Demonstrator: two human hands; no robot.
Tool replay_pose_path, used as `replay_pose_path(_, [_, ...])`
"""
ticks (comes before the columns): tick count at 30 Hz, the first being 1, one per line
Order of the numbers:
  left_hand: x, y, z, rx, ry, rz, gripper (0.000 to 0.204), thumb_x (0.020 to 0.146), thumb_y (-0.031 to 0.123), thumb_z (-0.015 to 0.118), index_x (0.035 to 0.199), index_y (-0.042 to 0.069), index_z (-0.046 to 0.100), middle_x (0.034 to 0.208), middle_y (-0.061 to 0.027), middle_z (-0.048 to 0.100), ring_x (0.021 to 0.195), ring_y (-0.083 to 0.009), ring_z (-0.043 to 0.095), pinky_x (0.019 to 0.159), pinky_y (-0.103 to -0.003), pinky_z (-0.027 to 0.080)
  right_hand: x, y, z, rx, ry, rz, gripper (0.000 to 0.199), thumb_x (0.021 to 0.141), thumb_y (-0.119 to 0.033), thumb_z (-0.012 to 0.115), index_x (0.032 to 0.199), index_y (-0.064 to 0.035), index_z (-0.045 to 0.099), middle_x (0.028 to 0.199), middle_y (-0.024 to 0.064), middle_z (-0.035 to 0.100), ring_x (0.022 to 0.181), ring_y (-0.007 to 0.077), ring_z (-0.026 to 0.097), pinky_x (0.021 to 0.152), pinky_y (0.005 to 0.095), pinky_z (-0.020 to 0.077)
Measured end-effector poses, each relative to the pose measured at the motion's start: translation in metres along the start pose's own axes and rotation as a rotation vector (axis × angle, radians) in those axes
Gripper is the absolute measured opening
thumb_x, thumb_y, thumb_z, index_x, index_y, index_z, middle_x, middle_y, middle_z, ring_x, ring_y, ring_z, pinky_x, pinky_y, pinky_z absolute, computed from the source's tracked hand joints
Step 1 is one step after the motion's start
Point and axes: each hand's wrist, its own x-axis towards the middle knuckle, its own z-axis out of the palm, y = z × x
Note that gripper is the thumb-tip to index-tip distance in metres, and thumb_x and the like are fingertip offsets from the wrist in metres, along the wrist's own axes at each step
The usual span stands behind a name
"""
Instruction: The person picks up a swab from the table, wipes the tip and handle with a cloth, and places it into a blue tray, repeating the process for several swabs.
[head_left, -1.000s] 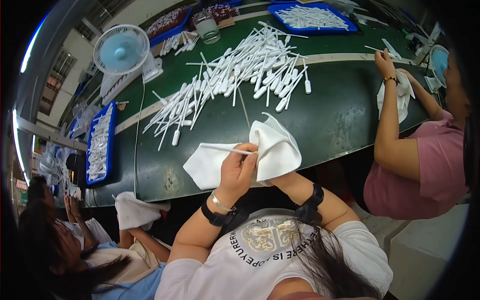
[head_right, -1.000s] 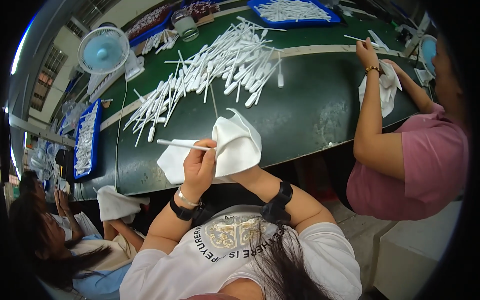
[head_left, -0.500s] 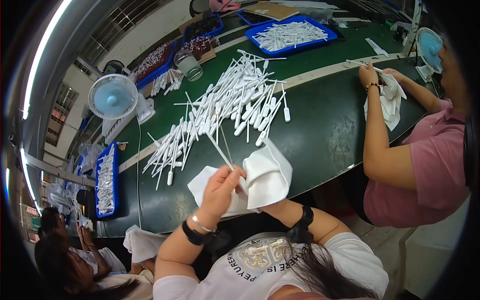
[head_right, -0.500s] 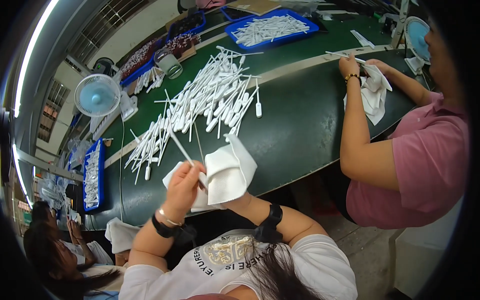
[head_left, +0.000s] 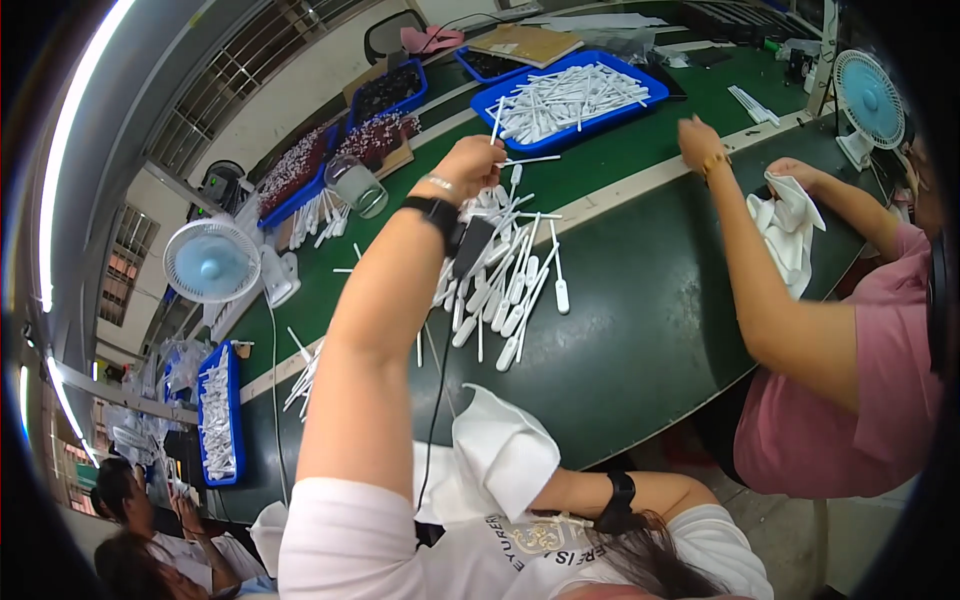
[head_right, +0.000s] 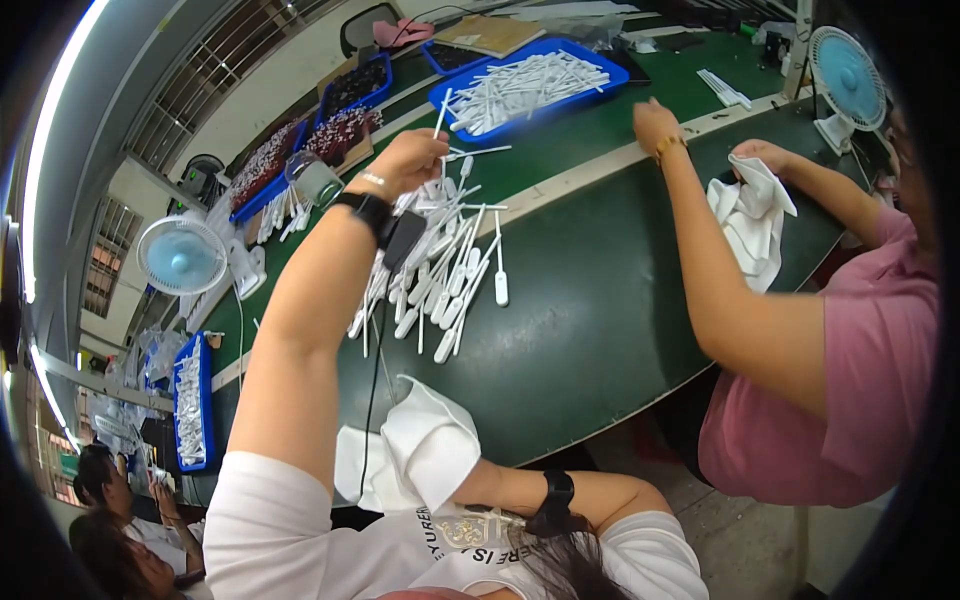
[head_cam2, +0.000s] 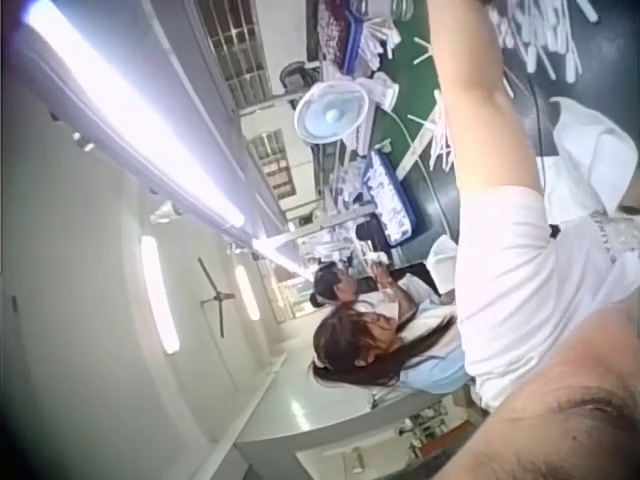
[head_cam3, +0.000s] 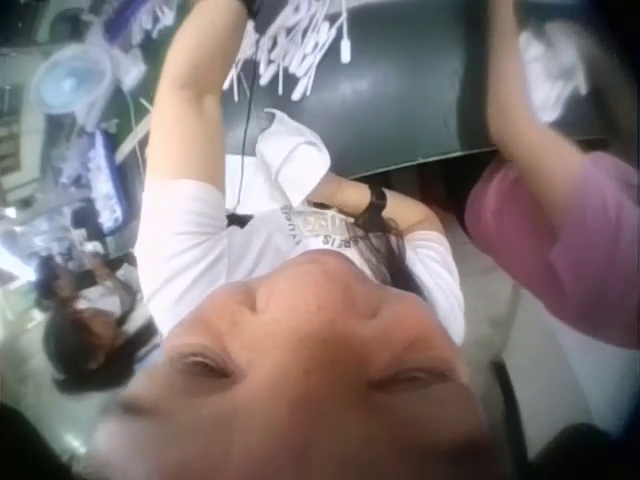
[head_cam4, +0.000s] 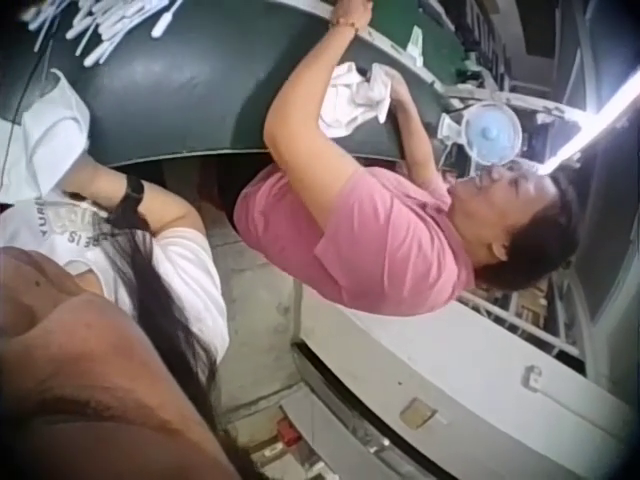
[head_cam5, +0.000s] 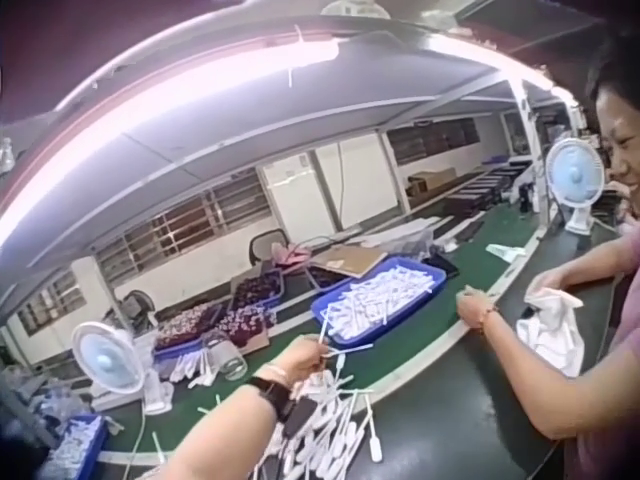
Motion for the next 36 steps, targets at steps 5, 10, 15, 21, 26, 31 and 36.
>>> replay_pose_path(5, [0.060,0.000,0.032,0.085,0.122,0.166,0.012,0.071,-0.006,0.048,0.078,0.004,0.052,0.072,-0.0071,0.050,0.068,-0.0196,0.052,0.055,-0.031,0.045,-0.004,0.005,-0.013,0.312,-0.039,0.153,0.056,0.082,-0.023,0.055,0.129,-0.0044,0.032,0.132,0.0109,0.033,0.121,0.0225,0.032,0.102,0.0317,0.0210])
replay_pose_path(10, [0.046,-0.008,0.017,0.243,0.265,0.314,0.021,0.072,-0.003,0.049,0.091,0.002,0.056,0.085,-0.0112,0.056,0.078,-0.0200,0.054,0.058,-0.028,0.047,-0.017,0.005,-0.003,0.306,-0.163,0.264,0.059,0.080,-0.022,0.059,0.129,-0.0041,0.032,0.133,0.0111,0.033,0.121,0.0226,0.032,0.102,0.0312,0.0214])
replay_pose_path(15, [-0.039,-0.016,-0.010,0.203,-0.003,0.215,0.020,0.076,0.004,0.051,0.095,0.001,0.058,0.084,-0.0098,0.060,0.074,-0.0157,0.057,0.058,-0.026,0.047,0.007,-0.004,-0.015,0.216,-0.100,0.226,0.055,0.080,-0.020,0.057,0.127,-0.0036,0.034,0.129,0.0118,0.036,0.119,0.0239,0.034,0.101,0.0325,0.0235])
replay_pose_path(21, [-0.174,-0.048,-0.015,1.077,-0.250,0.091,0.021,0.075,0.023,0.058,0.080,0.003,0.062,0.070,-0.0105,0.062,0.068,-0.0202,0.059,0.060,-0.031,0.047,0.012,-0.009,-0.015,0.058,-0.025,0.122,0.050,0.080,-0.016,0.054,0.125,-0.0031,0.037,0.125,0.0126,0.039,0.117,0.0255,0.036,0.099,0.0340,0.0262])
replay_pose_path(26, [-0.207,-0.109,-0.002,1.200,0.085,0.353,0.024,0.071,0.026,0.062,0.079,0.004,0.061,0.072,-0.0115,0.062,0.066,-0.0269,0.058,0.062,-0.034,0.045,-0.002,0.009,-0.003,0.166,0.108,0.236,0.045,0.081,-0.015,0.052,0.122,-0.0030,0.039,0.121,0.0130,0.043,0.112,0.0266,0.042,0.096,0.0351,0.0312])
replay_pose_path(31, [-0.209,-0.119,-0.018,1.040,0.064,0.253,0.026,0.070,0.029,0.063,0.082,0.006,0.062,0.075,-0.0128,0.061,0.069,-0.0286,0.058,0.061,-0.037,0.044,0.004,-0.003,0.000,-0.108,0.145,0.156,0.040,0.084,-0.013,0.050,0.121,-0.0029,0.040,0.116,0.0112,0.047,0.105,0.0213,0.047,0.091,0.0325,0.0373])
replay_pose_path(36, [-0.257,-0.106,-0.043,0.412,-0.018,0.001,0.028,0.079,0.028,0.058,0.089,0.002,0.058,0.076,-0.0108,0.062,0.062,-0.0176,0.058,0.050,-0.027,0.044,0.027,-0.021,-0.002,0.329,0.445,0.270,0.038,0.086,-0.016,0.048,0.121,-0.0027,0.040,0.110,0.0093,0.050,0.097,0.0169,0.051,0.083,0.0306,0.0433])
